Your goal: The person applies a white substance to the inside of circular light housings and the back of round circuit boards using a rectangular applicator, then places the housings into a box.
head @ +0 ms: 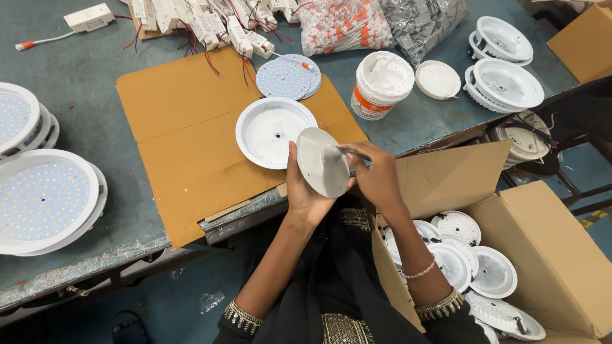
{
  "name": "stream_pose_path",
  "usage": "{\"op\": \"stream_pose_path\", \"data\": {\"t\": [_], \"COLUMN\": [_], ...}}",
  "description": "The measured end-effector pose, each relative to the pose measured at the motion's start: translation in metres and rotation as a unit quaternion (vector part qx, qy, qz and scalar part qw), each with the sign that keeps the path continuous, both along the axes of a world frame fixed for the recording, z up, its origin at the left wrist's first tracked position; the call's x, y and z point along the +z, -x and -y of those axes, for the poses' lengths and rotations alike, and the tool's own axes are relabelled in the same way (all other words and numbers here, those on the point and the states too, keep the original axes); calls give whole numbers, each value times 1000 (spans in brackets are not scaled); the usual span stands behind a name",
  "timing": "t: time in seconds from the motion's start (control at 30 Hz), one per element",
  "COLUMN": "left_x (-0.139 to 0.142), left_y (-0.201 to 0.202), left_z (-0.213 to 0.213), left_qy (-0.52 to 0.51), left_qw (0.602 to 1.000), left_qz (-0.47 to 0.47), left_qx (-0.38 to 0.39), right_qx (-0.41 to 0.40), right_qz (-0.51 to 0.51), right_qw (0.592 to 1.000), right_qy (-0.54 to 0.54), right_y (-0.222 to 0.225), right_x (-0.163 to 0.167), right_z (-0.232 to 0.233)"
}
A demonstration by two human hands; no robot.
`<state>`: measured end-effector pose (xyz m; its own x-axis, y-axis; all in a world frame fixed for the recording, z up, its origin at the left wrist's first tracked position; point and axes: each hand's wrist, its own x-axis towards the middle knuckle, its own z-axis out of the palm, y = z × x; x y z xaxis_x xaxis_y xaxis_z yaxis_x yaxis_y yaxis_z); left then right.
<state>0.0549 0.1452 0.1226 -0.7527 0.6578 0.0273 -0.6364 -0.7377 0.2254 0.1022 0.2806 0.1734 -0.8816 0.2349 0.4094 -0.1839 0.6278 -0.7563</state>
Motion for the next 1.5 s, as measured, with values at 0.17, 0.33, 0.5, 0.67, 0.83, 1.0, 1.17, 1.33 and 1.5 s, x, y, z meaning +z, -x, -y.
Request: {"op": "stream_pose_path", "data": {"t": [0.17,0.33,0.5,0.67,0.83,1.0,1.17,1.33,1.5], "left_x": [1,2,-7,-19,-27,-27,-21,-22,-34], "left_y": [3,9,11,-2,-9,-9,-12,-11,-10], "left_z": [2,3,0,-7,-11,-12,-12,-12,-13], "left_qy": [33,2,43,147,196,197,208,187,201], "left_qw": [996,997,993,977,940,939,936,936,914], "left_qz": [65,34,-27,-81,-223,-237,-230,-242,-306], "left_qx": [42,66,103,130,166,156,168,173,175], "right_qx": [-53,-28,-25,-97,-91,-112,-101,-135,-135], "right_qz": [51,-16,33,25,13,62,-2,20,28], "right_qw": [997,994,999,994,995,989,990,988,986], "right_qy": [-15,-103,-2,37,45,67,94,74,93], "right_y": [-2,-29,-33,4,12,3,-6,6,0], "right_x": [-8,-6,-1,-2,-3,7,7,-3,-9], "right_z": [18,36,27,5,15,26,27,16,24]}}
